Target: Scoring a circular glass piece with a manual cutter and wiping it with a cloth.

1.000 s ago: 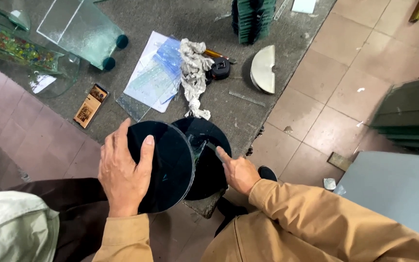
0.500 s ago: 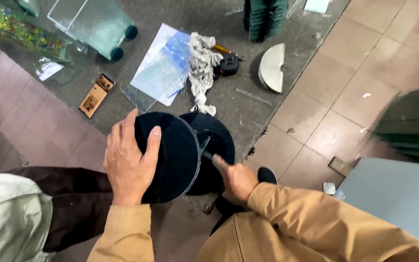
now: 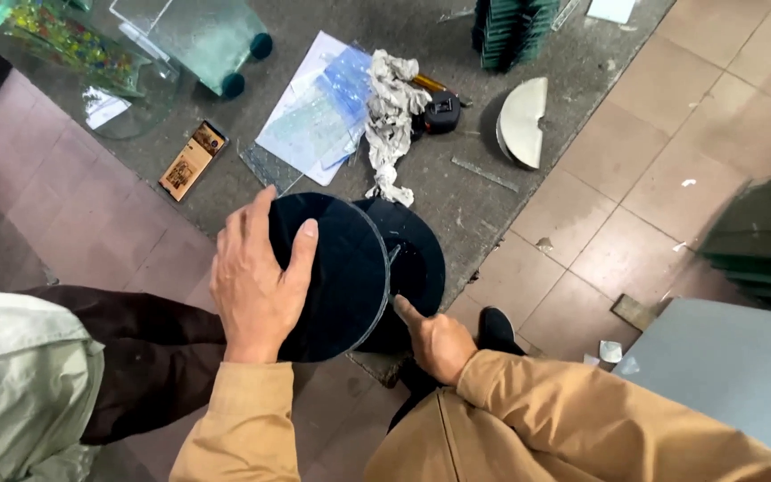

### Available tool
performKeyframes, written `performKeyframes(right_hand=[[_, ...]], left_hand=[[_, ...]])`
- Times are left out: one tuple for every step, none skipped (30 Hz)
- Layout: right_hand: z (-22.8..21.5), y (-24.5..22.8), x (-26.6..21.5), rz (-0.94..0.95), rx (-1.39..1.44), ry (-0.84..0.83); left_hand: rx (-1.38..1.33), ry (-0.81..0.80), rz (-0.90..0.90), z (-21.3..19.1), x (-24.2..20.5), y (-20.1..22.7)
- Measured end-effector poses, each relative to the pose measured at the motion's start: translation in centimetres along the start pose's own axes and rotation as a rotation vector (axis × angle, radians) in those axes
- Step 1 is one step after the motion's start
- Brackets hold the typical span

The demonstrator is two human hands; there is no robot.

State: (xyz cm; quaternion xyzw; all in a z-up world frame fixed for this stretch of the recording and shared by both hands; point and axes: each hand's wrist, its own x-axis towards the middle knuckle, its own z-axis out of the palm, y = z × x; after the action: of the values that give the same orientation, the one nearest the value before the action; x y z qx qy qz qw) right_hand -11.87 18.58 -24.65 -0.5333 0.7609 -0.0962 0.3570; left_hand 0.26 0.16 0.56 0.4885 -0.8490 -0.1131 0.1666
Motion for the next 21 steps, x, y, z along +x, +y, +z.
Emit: performKeyframes(right_hand=[[-0.6,0.3,0.0,0.040,0.073,-0.011],[-0.6,0.1,-0.5,0.076,0.152,-0.035],[-0.1,-0.1,-0.2,0.071,0.155,-0.040],[0.3,-0.3,-0.4,0.033,0.112,0.020],[0.7,-0.4,-0.6,-0.006,0.068,0.080],[2.7,-0.2,-0.3,0.002,0.062,0.084],[4.6,0.0,0.0,-0.045,0.010,0.112],[6.6,-0.4,0.5,-0.100,-0.037,0.139],[4.4,0.0,0.4,-0.099,-0.039,0.143],[2.5,0.0,-0.1,-0.099,0.004,0.177],[0.8,0.1,-0.6,-0.099,0.047,0.212],[1.8,-0.9,-1.2,-0.094,0.052,0.204],[2.8,-1.8,-1.8,-0.137,0.094,0.210],[3.1,-2.2,-1.4,-0.182,0.125,0.235],[3.2,-1.5,-0.9,-0.179,0.120,0.246],[3.7,-1.3,-0.8,-0.171,0.109,0.193],[4.3,-1.2,-0.7,-0.163,0.099,0.140],[3.6,-0.9,-1.1,-0.163,0.103,0.134],[2.8,-0.7,-1.5,-0.146,0.077,0.192],[1.7,-0.1,-1.7,-0.128,0.046,0.254],[1.1,-0.1,-2.1,-0.127,0.044,0.252]], left_hand=[[-0.001,0.003,0.003,0.1,0.1,0.1],[0.007,0.000,-0.003,-0.1,-0.3,-0.2],[0.013,-0.001,-0.008,-0.4,-0.1,-0.1],[-0.022,-0.018,-0.021,-0.6,-0.1,0.1],[-0.057,-0.035,-0.033,-0.8,0.0,0.4],[-0.067,-0.035,-0.029,-0.5,-0.1,0.3],[-0.037,-0.031,-0.020,-0.2,-0.2,0.2],[0.001,-0.025,-0.013,-0.2,-0.3,-0.2],[-0.001,-0.022,-0.010,-0.1,0.1,0.0],[-0.005,-0.020,-0.008,-0.2,0.0,-0.1],[-0.010,-0.019,-0.007,-0.3,-0.2,-0.1],[-0.008,-0.028,-0.009,-0.4,-0.5,-0.3],[-0.007,-0.032,-0.004,-0.6,-0.7,-0.4],[-0.015,-0.020,0.013,-0.4,-0.1,-0.3],[-0.022,-0.014,0.022,-0.1,0.2,-0.1],[-0.023,-0.021,0.011,-0.2,0.0,-0.2],[-0.024,-0.028,0.001,-0.3,-0.2,-0.3],[-0.021,-0.033,-0.003,-0.4,-0.4,-0.5],[-0.020,-0.036,-0.004,-0.4,-0.5,-0.6],[-0.024,-0.036,-0.004,-0.3,-0.5,-0.5],[-0.026,-0.037,-0.006,-0.3,-0.6,-0.5]])
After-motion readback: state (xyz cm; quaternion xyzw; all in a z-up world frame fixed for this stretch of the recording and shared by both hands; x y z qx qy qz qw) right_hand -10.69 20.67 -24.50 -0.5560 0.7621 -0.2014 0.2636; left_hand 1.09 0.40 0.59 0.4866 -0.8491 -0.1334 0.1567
